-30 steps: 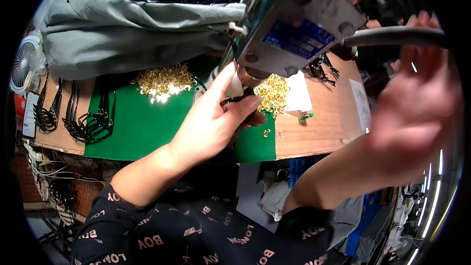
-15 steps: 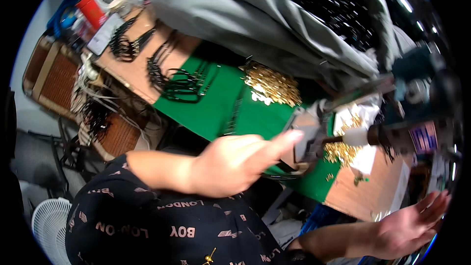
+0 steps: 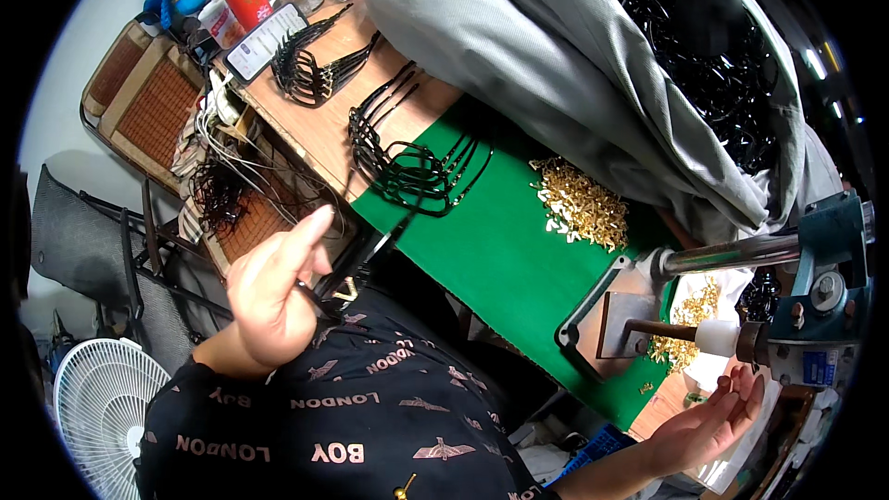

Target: The person repeatedly picks up black eyeglass frames from a cloth bag and attaches small gold-colored metal hinges to the temples using a vertical press machine. After each attachment, the person inspects the frame and places it on the green work surface, continuing the cycle with additional frames.

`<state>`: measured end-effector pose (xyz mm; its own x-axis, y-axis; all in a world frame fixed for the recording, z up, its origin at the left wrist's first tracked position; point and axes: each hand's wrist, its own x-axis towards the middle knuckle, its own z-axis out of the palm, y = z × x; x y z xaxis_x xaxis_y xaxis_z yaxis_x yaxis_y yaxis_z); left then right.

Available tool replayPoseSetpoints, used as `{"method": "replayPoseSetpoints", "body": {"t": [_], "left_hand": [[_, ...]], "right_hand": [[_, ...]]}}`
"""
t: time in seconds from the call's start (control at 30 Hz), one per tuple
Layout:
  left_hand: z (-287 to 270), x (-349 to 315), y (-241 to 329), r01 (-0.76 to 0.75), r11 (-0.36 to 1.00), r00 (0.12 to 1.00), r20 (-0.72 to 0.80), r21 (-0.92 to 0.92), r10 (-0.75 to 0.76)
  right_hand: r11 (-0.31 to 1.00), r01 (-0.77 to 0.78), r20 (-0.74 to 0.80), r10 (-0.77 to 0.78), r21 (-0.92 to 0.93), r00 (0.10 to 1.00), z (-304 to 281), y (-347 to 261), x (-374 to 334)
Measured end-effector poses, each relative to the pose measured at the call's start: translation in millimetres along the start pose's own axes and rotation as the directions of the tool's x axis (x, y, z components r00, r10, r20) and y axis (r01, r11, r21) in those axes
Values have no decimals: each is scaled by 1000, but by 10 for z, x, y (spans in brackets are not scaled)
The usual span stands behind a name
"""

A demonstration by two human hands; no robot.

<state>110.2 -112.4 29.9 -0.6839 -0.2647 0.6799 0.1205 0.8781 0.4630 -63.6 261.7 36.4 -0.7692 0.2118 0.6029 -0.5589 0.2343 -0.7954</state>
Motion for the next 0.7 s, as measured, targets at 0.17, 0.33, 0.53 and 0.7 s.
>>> {"method": "replayPoseSetpoints", "body": {"t": [0.17,0.33,0.53,0.7], "left_hand": [[242,112,-117,-31,995,995,96,98,22],[716,279,-368,-155,950,941,333,272,59],[802,480,-1090,-164,970,809,587,179,29],[180,909,-1095,-366,894,931,95,258,354]], "right_hand": [[995,-5,-13,4,-98,1000,1,-60,-83],[995,-47,20,49,-89,999,-183,-24,-117],[994,-80,27,82,-80,996,-133,-27,-159],[988,-123,26,126,-97,992,-168,9,-197]]}}
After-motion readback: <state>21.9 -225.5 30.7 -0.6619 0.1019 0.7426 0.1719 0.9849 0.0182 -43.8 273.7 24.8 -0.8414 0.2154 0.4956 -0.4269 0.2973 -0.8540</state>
